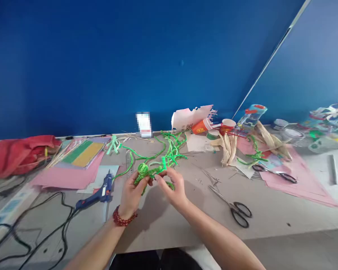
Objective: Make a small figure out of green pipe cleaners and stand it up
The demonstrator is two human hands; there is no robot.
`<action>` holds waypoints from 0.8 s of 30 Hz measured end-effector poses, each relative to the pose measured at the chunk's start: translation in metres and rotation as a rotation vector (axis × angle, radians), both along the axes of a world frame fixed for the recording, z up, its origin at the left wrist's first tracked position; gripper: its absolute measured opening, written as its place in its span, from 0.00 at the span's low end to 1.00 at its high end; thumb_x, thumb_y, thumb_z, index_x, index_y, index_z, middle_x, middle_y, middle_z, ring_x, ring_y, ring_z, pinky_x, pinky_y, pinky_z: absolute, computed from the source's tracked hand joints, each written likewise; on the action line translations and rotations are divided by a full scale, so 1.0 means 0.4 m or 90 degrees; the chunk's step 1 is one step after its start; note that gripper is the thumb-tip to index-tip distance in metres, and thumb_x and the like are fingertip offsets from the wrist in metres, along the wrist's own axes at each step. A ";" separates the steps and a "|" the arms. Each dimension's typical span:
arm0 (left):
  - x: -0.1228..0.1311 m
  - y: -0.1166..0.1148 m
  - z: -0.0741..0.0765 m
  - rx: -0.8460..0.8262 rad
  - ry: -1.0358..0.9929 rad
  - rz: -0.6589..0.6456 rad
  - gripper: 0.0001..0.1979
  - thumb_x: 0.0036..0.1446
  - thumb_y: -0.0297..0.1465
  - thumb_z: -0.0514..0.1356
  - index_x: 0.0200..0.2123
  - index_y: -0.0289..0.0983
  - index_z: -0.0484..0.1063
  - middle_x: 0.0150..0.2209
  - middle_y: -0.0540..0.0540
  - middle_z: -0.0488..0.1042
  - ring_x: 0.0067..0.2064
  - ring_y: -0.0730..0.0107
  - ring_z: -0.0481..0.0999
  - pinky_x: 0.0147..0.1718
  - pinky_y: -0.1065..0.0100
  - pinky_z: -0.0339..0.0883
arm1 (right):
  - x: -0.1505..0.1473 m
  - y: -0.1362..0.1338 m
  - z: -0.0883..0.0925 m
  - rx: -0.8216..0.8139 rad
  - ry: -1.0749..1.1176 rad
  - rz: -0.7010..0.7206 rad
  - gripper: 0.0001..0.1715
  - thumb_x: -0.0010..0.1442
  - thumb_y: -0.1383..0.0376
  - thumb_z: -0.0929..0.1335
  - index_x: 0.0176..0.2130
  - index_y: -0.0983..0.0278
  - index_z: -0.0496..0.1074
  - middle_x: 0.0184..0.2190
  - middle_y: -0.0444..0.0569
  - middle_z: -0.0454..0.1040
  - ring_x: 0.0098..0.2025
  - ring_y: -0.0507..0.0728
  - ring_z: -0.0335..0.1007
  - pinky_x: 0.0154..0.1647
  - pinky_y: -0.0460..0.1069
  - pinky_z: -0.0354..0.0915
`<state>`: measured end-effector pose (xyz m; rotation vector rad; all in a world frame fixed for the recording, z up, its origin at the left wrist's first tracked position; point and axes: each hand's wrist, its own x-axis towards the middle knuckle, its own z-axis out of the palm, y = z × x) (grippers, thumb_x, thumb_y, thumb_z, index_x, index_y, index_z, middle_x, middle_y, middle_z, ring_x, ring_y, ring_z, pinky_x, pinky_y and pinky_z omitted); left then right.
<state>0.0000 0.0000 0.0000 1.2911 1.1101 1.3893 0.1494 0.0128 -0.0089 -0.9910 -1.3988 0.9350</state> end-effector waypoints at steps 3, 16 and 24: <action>0.002 0.000 0.006 0.033 0.031 -0.003 0.08 0.58 0.32 0.60 0.29 0.35 0.72 0.26 0.49 0.73 0.28 0.72 0.72 0.29 0.73 0.66 | -0.003 -0.005 0.005 -0.050 0.096 0.053 0.12 0.60 0.63 0.68 0.26 0.64 0.69 0.23 0.42 0.70 0.26 0.51 0.66 0.29 0.45 0.62; -0.005 0.021 -0.027 -0.073 -0.111 -0.008 0.08 0.54 0.35 0.64 0.32 0.35 0.74 0.25 0.50 0.73 0.27 0.73 0.71 0.30 0.71 0.65 | 0.071 0.021 0.052 -0.095 0.117 0.288 0.17 0.61 0.52 0.69 0.41 0.63 0.75 0.36 0.49 0.76 0.39 0.57 0.72 0.43 0.51 0.67; -0.011 0.024 -0.023 -0.134 -0.133 -0.064 0.06 0.54 0.33 0.64 0.32 0.35 0.74 0.25 0.51 0.73 0.27 0.75 0.70 0.30 0.72 0.64 | 0.093 0.058 0.037 -0.153 0.084 0.287 0.16 0.52 0.59 0.76 0.40 0.63 0.76 0.34 0.47 0.77 0.37 0.55 0.74 0.42 0.51 0.69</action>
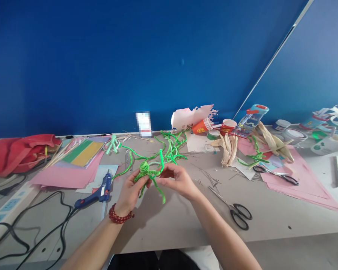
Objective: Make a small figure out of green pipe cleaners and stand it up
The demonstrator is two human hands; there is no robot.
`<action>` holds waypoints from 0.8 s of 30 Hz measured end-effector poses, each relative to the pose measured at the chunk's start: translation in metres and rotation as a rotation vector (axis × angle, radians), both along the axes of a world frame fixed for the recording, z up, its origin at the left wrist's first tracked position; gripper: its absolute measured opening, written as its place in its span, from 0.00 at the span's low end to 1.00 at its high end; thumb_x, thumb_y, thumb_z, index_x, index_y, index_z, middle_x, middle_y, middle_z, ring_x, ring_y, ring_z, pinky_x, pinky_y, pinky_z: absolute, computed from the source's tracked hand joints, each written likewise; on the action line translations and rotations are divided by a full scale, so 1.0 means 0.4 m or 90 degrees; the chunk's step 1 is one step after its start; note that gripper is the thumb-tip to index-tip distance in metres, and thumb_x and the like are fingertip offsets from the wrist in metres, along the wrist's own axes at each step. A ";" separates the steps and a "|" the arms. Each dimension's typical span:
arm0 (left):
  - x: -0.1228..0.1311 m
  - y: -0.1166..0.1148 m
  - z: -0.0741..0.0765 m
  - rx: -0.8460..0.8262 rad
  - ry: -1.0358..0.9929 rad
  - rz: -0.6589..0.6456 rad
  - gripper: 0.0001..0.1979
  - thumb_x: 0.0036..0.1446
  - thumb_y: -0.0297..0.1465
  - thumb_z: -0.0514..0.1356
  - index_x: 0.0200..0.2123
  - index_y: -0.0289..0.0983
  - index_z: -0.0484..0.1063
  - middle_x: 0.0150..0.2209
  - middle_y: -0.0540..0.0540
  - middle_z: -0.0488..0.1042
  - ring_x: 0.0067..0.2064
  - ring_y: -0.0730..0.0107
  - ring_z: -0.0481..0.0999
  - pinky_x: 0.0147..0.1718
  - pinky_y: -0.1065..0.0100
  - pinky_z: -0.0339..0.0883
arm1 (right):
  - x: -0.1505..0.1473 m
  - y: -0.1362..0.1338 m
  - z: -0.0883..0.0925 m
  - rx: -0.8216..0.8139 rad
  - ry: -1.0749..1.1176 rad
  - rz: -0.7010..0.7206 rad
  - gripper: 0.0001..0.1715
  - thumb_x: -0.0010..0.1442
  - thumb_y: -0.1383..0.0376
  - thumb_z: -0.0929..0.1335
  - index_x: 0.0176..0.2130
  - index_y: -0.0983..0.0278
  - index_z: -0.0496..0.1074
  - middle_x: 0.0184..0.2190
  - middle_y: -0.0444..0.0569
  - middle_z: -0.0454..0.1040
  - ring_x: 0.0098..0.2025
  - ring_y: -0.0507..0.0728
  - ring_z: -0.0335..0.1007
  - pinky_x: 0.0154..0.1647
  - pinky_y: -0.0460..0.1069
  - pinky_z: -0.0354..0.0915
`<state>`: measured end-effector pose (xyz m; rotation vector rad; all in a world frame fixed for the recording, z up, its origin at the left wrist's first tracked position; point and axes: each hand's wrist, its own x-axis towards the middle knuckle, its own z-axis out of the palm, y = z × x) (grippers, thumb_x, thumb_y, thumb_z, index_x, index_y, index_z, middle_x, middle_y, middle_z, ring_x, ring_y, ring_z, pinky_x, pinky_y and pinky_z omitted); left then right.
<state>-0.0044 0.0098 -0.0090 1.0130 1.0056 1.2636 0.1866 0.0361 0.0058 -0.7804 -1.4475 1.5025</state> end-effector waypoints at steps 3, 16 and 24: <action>0.000 -0.002 -0.010 0.009 0.012 -0.025 0.05 0.56 0.32 0.64 0.32 0.36 0.74 0.26 0.51 0.73 0.28 0.75 0.69 0.31 0.72 0.64 | -0.030 -0.010 -0.006 0.013 0.018 -0.002 0.12 0.53 0.59 0.76 0.35 0.63 0.76 0.31 0.47 0.78 0.34 0.56 0.74 0.41 0.51 0.69; 0.000 -0.006 0.004 0.092 0.051 -0.082 0.07 0.58 0.34 0.63 0.32 0.35 0.75 0.26 0.49 0.73 0.28 0.73 0.71 0.29 0.71 0.66 | -0.073 -0.017 -0.042 -0.311 0.251 0.058 0.19 0.45 0.59 0.80 0.29 0.64 0.70 0.23 0.43 0.74 0.25 0.51 0.70 0.26 0.44 0.63; 0.007 -0.007 0.010 0.055 0.035 -0.055 0.07 0.56 0.34 0.64 0.33 0.35 0.75 0.26 0.50 0.73 0.27 0.74 0.70 0.30 0.71 0.65 | -0.074 -0.024 -0.054 -0.160 0.111 -0.070 0.20 0.52 0.55 0.75 0.28 0.63 0.65 0.20 0.40 0.68 0.22 0.49 0.63 0.23 0.44 0.59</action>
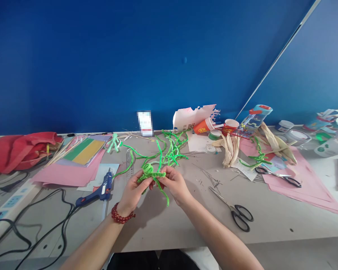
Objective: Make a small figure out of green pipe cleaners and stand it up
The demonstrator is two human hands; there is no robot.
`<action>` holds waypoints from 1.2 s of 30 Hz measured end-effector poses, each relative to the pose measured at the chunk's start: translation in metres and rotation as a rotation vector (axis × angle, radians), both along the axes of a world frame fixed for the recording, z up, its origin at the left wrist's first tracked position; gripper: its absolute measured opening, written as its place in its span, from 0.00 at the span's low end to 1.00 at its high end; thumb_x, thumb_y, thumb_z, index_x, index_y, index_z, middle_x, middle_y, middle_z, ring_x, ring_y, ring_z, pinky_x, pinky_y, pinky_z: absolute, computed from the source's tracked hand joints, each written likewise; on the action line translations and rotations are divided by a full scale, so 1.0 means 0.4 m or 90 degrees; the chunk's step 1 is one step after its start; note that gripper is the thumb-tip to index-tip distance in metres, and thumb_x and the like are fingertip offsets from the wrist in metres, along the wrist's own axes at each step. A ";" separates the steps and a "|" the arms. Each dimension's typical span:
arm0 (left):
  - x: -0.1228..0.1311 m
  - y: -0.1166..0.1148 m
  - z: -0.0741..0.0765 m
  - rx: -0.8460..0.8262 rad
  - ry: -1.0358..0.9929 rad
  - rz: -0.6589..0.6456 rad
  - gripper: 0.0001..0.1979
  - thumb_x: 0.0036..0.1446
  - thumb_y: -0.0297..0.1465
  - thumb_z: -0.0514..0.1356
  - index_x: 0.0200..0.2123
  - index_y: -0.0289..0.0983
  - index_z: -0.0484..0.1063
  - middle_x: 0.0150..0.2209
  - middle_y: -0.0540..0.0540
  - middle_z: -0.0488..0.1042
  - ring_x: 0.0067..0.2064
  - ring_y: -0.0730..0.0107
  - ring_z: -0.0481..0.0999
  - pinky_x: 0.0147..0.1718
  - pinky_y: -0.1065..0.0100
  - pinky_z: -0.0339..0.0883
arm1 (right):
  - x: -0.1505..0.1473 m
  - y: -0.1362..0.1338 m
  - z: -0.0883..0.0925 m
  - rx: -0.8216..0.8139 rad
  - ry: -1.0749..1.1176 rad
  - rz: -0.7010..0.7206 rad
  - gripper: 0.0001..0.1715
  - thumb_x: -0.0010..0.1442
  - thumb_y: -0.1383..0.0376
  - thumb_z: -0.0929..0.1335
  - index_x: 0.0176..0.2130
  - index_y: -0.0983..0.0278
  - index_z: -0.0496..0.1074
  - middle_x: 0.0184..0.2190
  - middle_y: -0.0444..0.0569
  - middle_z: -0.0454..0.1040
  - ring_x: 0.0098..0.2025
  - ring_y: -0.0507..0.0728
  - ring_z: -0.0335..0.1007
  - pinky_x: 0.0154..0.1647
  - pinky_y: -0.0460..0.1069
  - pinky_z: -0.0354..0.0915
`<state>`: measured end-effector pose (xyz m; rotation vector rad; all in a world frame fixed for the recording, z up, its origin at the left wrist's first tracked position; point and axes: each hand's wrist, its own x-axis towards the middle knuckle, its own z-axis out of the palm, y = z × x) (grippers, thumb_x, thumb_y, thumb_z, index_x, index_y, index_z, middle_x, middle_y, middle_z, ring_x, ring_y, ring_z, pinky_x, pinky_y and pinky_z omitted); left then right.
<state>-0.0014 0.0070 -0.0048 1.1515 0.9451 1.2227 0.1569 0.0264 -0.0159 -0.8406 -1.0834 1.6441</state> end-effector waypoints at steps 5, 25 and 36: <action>0.006 0.003 0.002 -0.123 -0.151 0.035 0.08 0.50 0.33 0.69 0.32 0.35 0.75 0.26 0.50 0.73 0.28 0.74 0.70 0.27 0.71 0.63 | 0.010 -0.006 0.007 0.454 -0.307 -0.268 0.02 0.60 0.64 0.69 0.34 0.60 0.70 0.35 0.49 0.73 0.36 0.56 0.69 0.36 0.51 0.67; 0.005 -0.009 -0.002 0.019 -0.014 0.067 0.08 0.56 0.36 0.63 0.32 0.36 0.73 0.24 0.52 0.69 0.26 0.74 0.67 0.29 0.72 0.63 | -0.008 -0.015 0.007 0.283 -0.214 -0.115 0.13 0.62 0.57 0.68 0.29 0.62 0.72 0.26 0.47 0.73 0.31 0.56 0.69 0.34 0.49 0.65; 0.012 -0.015 0.005 0.060 0.039 0.187 0.08 0.55 0.35 0.63 0.31 0.37 0.72 0.24 0.51 0.70 0.26 0.73 0.68 0.27 0.72 0.64 | -0.030 -0.032 -0.018 0.240 -0.129 -0.053 0.12 0.59 0.56 0.72 0.38 0.61 0.72 0.32 0.47 0.75 0.34 0.55 0.71 0.36 0.49 0.68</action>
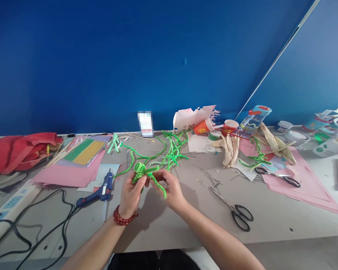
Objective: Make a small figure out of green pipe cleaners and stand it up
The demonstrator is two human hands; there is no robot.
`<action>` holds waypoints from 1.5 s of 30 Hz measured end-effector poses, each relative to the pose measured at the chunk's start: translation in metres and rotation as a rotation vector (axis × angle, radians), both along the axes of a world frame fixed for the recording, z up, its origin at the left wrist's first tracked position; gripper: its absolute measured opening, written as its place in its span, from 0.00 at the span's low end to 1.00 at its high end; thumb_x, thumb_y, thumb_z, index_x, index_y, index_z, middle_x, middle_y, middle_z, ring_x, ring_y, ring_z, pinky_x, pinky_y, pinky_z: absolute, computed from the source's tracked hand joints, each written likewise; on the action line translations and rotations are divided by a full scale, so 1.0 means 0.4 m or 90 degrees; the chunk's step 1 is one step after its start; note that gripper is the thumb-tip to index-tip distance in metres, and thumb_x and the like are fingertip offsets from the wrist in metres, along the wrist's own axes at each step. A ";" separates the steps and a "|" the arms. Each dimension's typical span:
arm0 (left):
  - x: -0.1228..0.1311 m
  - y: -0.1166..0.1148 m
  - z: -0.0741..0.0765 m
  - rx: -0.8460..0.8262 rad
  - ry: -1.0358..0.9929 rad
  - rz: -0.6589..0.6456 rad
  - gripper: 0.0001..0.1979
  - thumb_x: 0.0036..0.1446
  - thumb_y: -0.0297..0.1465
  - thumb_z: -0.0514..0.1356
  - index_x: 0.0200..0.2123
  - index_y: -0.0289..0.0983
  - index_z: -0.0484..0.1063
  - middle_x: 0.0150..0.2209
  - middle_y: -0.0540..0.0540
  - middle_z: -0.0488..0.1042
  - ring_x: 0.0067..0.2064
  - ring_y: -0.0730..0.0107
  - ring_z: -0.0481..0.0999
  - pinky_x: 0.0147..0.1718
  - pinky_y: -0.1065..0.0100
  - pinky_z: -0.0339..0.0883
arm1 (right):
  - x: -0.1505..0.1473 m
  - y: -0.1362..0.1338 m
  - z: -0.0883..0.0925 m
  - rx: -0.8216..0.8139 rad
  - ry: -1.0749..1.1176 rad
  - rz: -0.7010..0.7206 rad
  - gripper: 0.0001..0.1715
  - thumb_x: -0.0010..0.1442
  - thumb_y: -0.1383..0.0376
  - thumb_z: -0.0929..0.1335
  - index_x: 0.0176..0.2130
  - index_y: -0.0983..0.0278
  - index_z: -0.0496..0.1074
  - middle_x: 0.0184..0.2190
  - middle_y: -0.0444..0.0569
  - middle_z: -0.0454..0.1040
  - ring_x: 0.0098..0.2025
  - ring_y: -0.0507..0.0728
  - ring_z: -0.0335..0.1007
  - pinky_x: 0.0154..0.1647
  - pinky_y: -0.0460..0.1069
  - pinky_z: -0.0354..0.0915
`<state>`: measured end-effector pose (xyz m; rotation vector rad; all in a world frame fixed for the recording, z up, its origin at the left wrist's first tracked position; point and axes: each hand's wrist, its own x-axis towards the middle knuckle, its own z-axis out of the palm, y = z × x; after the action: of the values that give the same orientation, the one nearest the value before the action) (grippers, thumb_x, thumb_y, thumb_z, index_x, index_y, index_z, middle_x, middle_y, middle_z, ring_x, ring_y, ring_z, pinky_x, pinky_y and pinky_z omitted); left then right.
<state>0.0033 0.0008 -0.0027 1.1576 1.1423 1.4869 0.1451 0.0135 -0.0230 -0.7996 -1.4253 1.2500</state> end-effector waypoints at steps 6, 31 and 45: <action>0.006 -0.009 0.010 0.022 0.027 0.006 0.09 0.55 0.34 0.63 0.26 0.37 0.69 0.22 0.52 0.67 0.25 0.73 0.66 0.27 0.72 0.62 | -0.004 -0.010 0.006 0.043 -0.041 -0.080 0.13 0.63 0.56 0.68 0.32 0.62 0.72 0.27 0.46 0.74 0.28 0.53 0.68 0.30 0.47 0.65; 0.006 0.007 -0.035 -0.026 -0.080 -0.063 0.10 0.51 0.37 0.67 0.34 0.37 0.75 0.28 0.50 0.74 0.28 0.72 0.71 0.30 0.69 0.68 | -0.010 -0.003 0.026 -0.188 0.155 0.040 0.16 0.57 0.53 0.72 0.29 0.63 0.71 0.22 0.43 0.70 0.26 0.51 0.66 0.30 0.46 0.64; -0.003 0.025 0.001 -0.162 -0.301 -0.034 0.11 0.41 0.31 0.73 0.27 0.35 0.75 0.25 0.53 0.75 0.27 0.78 0.71 0.29 0.76 0.67 | 0.048 0.028 0.050 0.542 -0.349 -0.140 0.14 0.63 0.70 0.66 0.48 0.59 0.72 0.40 0.52 0.78 0.40 0.57 0.74 0.41 0.51 0.71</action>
<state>0.0021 0.0108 -0.0025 0.6137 0.9287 1.4254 0.1642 0.0246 -0.0031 -0.6774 -2.0160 0.1699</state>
